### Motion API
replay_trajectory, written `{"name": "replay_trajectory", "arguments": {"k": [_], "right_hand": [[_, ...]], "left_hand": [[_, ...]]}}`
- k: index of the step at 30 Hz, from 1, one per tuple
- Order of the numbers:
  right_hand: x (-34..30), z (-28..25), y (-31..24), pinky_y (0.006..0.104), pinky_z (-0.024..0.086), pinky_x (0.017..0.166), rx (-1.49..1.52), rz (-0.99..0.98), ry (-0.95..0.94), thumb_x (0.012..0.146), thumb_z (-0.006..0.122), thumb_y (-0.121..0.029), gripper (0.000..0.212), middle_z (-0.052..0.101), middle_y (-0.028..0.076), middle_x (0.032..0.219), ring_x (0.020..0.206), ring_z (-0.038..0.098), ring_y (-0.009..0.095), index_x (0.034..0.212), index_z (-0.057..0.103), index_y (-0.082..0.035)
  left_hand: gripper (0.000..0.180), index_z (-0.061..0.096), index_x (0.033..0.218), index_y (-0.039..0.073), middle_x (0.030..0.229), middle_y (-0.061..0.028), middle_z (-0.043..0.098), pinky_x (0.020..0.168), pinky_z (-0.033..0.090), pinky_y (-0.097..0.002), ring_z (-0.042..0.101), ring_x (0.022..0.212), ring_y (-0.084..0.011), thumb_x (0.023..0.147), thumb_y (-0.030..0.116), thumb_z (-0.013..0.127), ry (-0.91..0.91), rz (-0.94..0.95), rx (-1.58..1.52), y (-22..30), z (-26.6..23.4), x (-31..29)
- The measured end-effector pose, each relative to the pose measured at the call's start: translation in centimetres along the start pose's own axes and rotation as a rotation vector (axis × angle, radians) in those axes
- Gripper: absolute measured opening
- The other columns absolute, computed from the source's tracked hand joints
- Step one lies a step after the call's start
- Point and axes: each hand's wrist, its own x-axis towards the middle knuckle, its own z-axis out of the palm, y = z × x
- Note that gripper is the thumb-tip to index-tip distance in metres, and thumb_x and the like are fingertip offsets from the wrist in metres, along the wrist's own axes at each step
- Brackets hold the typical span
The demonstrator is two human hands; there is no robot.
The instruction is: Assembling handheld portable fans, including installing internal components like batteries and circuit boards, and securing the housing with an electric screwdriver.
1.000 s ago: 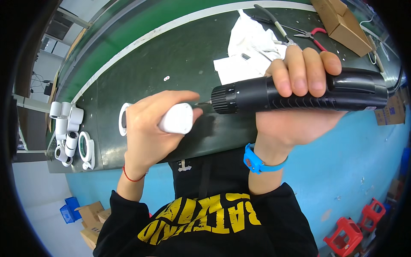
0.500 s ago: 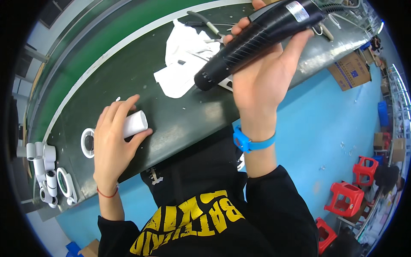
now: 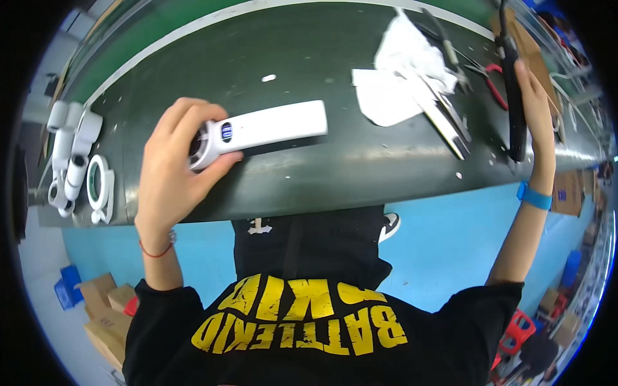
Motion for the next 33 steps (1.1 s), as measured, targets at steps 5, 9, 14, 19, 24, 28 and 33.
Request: {"name": "replay_trajectory", "arguments": {"k": [5, 9, 14, 19, 24, 28, 33], "right_hand": [[-9.3, 7.3, -11.2, 0.0331, 0.045, 0.095, 0.047, -0.602, 0.300, 0.097, 0.058, -0.032, 0.043, 0.062, 0.016, 0.122, 0.112, 0.060, 0.026, 0.129, 0.057, -0.003], [-17.0, 12.2, -20.6, 0.0414, 0.047, 0.087, -0.065, -1.198, -0.173, 0.075, 0.076, -0.036, 0.062, 0.064, 0.012, 0.108, 0.100, 0.060, 0.031, 0.127, 0.059, -0.007], [-14.8, 14.9, -20.8, 0.0361, 0.048, 0.060, -0.130, -1.217, -0.447, 0.081, 0.073, -0.039, 0.042, 0.063, 0.012, 0.083, 0.070, 0.063, 0.032, 0.102, 0.057, -0.006], [-13.2, 13.8, -21.8, 0.0377, 0.049, 0.059, 0.007, -1.076, -0.777, 0.088, 0.070, -0.034, 0.037, 0.065, 0.017, 0.080, 0.070, 0.066, 0.036, 0.104, 0.056, -0.004], [-13.1, 13.8, -22.3, 0.0382, 0.049, 0.056, 0.050, -1.031, -0.921, 0.090, 0.068, -0.033, 0.036, 0.064, 0.018, 0.073, 0.065, 0.065, 0.037, 0.106, 0.057, -0.002], [-12.9, 14.0, -21.8, 0.0382, 0.048, 0.055, 0.081, -1.082, -0.898, 0.093, 0.063, -0.037, 0.038, 0.064, 0.018, 0.068, 0.062, 0.065, 0.034, 0.105, 0.058, -0.001], [-14.0, 13.8, -20.9, 0.0370, 0.050, 0.056, -0.032, -1.136, -0.700, 0.089, 0.067, -0.039, 0.043, 0.063, 0.015, 0.075, 0.066, 0.065, 0.030, 0.108, 0.057, -0.001]], "left_hand": [[0.037, 0.062, 0.098, 0.008, 0.096, -0.0060, 0.057, 0.075, 0.048, -0.0368, 0.056, 0.087, -0.0271, 0.067, 0.009, 0.080, 0.047, -0.053, 0.066, 0.2, 0.4, -1.0], [0.039, 0.061, 0.097, 0.008, 0.096, -0.0058, 0.057, 0.075, 0.049, -0.0376, 0.056, 0.087, -0.0272, 0.064, 0.006, 0.081, 0.071, -0.050, -0.018, -0.8, 0.4, -1.4], [0.043, 0.061, 0.097, 0.008, 0.096, -0.0061, 0.058, 0.075, 0.049, -0.0373, 0.057, 0.087, -0.0275, 0.059, 0.002, 0.080, 0.121, -0.023, -0.067, -1.2, 0.7, -1.3], [0.044, 0.062, 0.096, 0.007, 0.096, -0.0077, 0.060, 0.074, 0.049, -0.0367, 0.059, 0.087, -0.0283, 0.055, 0.000, 0.078, 0.153, 0.033, -0.131, -1.9, 0.7, -1.3], [0.043, 0.062, 0.095, 0.006, 0.098, -0.0091, 0.060, 0.076, 0.049, -0.0359, 0.060, 0.090, -0.0284, 0.056, -0.002, 0.076, 0.121, 0.006, -0.115, -1.9, 0.6, -1.5], [0.044, 0.061, 0.097, 0.007, 0.096, -0.0064, 0.058, 0.075, 0.049, -0.0367, 0.057, 0.088, -0.0262, 0.057, -0.002, 0.078, 0.096, -0.024, -0.181, -1.4, 0.3, -1.4], [0.043, 0.061, 0.097, 0.007, 0.096, -0.0063, 0.058, 0.075, 0.049, -0.0367, 0.057, 0.087, -0.0261, 0.058, -0.001, 0.078, 0.107, -0.009, -0.177, -1.2, 0.3, -1.4]]}}
